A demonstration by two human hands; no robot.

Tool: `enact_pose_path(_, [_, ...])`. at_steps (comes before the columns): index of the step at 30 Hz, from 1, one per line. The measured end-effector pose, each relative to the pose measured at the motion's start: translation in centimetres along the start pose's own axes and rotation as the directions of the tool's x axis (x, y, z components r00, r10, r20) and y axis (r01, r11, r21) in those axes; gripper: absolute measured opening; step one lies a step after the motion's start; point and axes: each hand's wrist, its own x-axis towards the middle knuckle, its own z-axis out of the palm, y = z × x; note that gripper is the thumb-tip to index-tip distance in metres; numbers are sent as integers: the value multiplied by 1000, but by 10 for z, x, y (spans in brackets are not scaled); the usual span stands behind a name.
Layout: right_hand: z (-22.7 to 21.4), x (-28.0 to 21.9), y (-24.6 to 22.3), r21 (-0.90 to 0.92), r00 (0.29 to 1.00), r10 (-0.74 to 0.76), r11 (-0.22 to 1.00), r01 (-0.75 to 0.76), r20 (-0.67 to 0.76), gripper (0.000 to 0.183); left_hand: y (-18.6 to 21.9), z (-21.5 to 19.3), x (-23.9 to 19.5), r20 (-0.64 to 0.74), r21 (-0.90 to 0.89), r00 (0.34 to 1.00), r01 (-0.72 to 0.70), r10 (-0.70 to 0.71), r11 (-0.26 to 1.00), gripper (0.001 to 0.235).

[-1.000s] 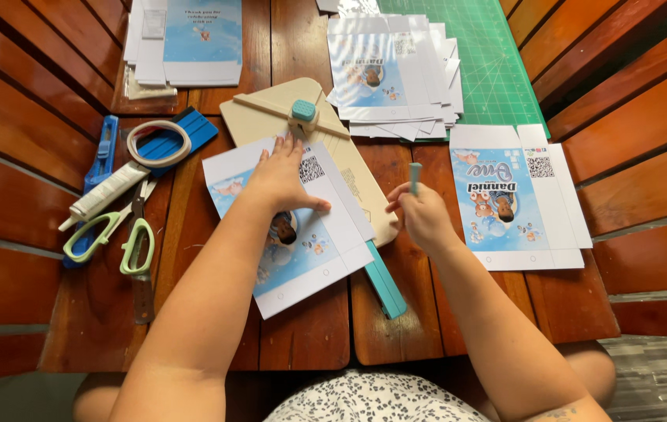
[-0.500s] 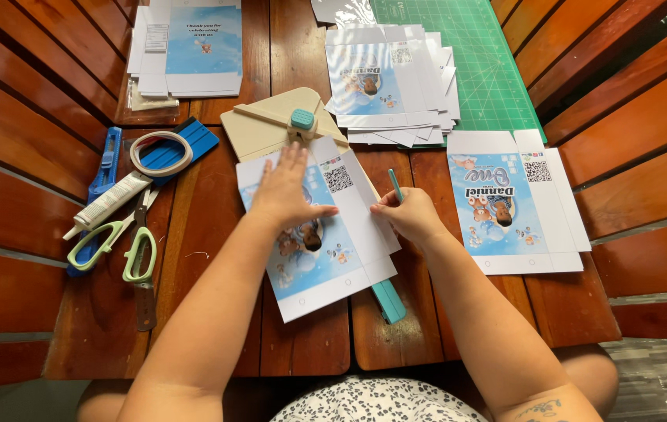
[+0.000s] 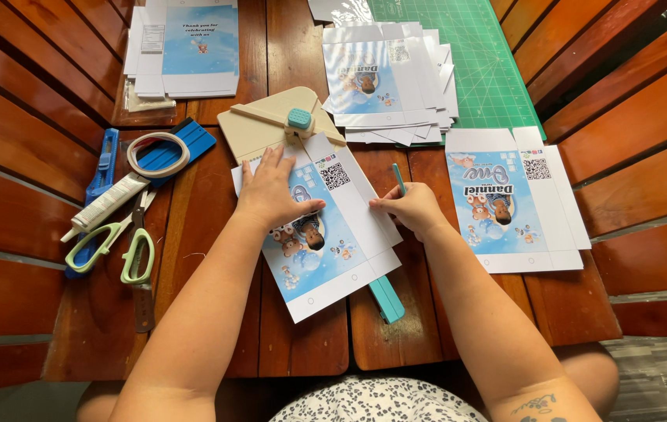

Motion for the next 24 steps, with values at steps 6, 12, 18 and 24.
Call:
enact_pose_path(6, [3, 4, 1, 23, 999, 31, 999, -31, 12, 30, -3, 0, 1, 4, -22, 1000, 0, 0, 1000, 109])
enact_pose_path(12, [5, 9, 6, 29, 999, 49, 998, -49, 4, 31, -4, 1, 3, 0, -27, 1000, 3, -3, 1000, 107])
enact_pose_path(18, [5, 7, 5, 25, 999, 38, 999, -38, -7, 31, -6, 2, 3, -3, -28, 1000, 0, -1, 1000, 108])
enact_pose_path(24, [4, -1, -3, 26, 999, 40, 999, -39, -22, 31, -1, -3, 1, 8, -22, 1000, 8, -8, 1000, 107])
